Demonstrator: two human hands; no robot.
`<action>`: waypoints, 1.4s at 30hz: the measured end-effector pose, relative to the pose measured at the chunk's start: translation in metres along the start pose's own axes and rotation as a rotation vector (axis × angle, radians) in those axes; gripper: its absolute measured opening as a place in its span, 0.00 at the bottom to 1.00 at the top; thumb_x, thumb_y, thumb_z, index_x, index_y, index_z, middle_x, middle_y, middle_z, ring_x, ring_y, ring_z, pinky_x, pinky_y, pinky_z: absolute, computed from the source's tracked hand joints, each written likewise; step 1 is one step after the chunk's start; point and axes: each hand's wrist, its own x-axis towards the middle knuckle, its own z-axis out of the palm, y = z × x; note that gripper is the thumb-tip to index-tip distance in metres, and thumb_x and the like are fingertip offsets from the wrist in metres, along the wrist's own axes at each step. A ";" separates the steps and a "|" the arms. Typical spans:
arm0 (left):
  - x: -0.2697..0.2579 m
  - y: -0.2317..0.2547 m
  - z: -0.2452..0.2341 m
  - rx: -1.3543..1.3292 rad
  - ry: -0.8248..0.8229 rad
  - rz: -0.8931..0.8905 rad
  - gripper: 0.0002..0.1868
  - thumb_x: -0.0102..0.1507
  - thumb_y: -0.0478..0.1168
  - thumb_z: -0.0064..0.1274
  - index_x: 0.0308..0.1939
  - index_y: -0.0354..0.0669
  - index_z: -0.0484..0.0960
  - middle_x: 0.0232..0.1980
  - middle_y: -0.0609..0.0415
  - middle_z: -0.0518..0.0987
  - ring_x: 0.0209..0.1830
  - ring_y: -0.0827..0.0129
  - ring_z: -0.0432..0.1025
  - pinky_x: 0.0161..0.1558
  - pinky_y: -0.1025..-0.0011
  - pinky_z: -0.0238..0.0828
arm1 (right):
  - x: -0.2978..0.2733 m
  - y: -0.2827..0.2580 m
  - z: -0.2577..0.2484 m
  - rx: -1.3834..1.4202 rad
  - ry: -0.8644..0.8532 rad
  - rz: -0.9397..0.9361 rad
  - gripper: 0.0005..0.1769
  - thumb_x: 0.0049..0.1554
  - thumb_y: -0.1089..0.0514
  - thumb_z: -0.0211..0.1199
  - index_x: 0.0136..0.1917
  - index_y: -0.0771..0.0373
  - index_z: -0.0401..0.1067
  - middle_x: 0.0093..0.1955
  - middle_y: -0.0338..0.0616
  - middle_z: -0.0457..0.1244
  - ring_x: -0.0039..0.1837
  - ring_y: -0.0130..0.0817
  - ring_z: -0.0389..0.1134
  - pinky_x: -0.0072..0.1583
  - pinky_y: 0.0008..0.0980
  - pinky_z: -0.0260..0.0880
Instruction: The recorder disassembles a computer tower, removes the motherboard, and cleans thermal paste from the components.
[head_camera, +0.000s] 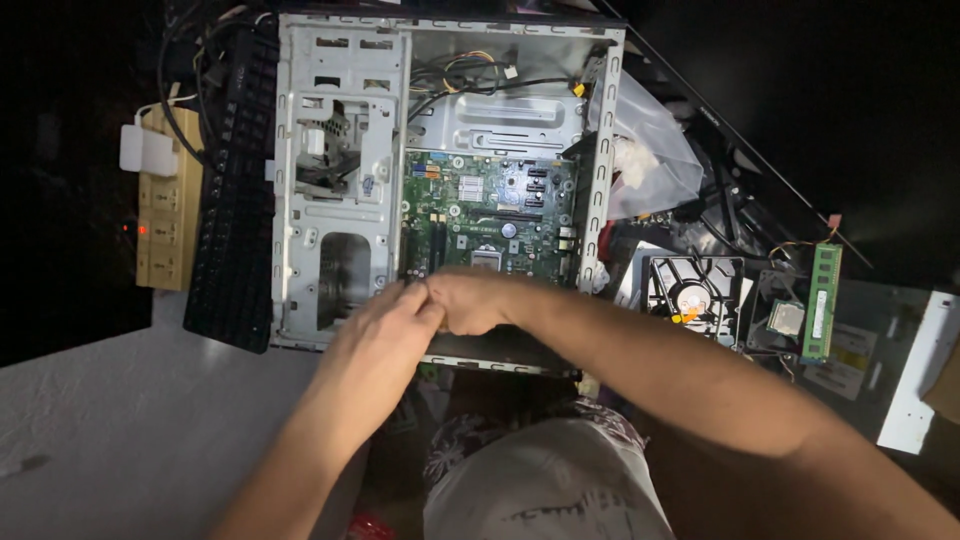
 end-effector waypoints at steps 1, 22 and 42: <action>0.001 -0.002 0.004 -0.003 -0.002 0.001 0.19 0.60 0.29 0.47 0.55 0.33 0.80 0.55 0.40 0.78 0.54 0.48 0.74 0.53 0.57 0.73 | 0.000 0.003 0.001 0.002 0.000 0.003 0.09 0.47 0.65 0.64 0.44 0.65 0.74 0.42 0.51 0.70 0.46 0.45 0.72 0.49 0.44 0.71; 0.005 -0.010 0.019 0.300 -0.193 -0.038 0.18 0.64 0.39 0.52 0.54 0.29 0.81 0.50 0.40 0.81 0.50 0.56 0.74 0.59 0.59 0.70 | 0.001 0.004 0.004 -0.056 -0.006 0.065 0.16 0.43 0.75 0.61 0.46 0.66 0.71 0.49 0.52 0.68 0.52 0.46 0.71 0.52 0.40 0.74; -0.017 0.000 -0.025 -0.164 0.142 -0.040 0.13 0.57 0.33 0.56 0.45 0.32 0.78 0.39 0.42 0.77 0.43 0.49 0.74 0.44 0.56 0.73 | 0.006 0.034 0.029 -0.671 0.149 -0.058 0.06 0.51 0.61 0.61 0.42 0.62 0.77 0.49 0.48 0.70 0.54 0.47 0.72 0.51 0.45 0.74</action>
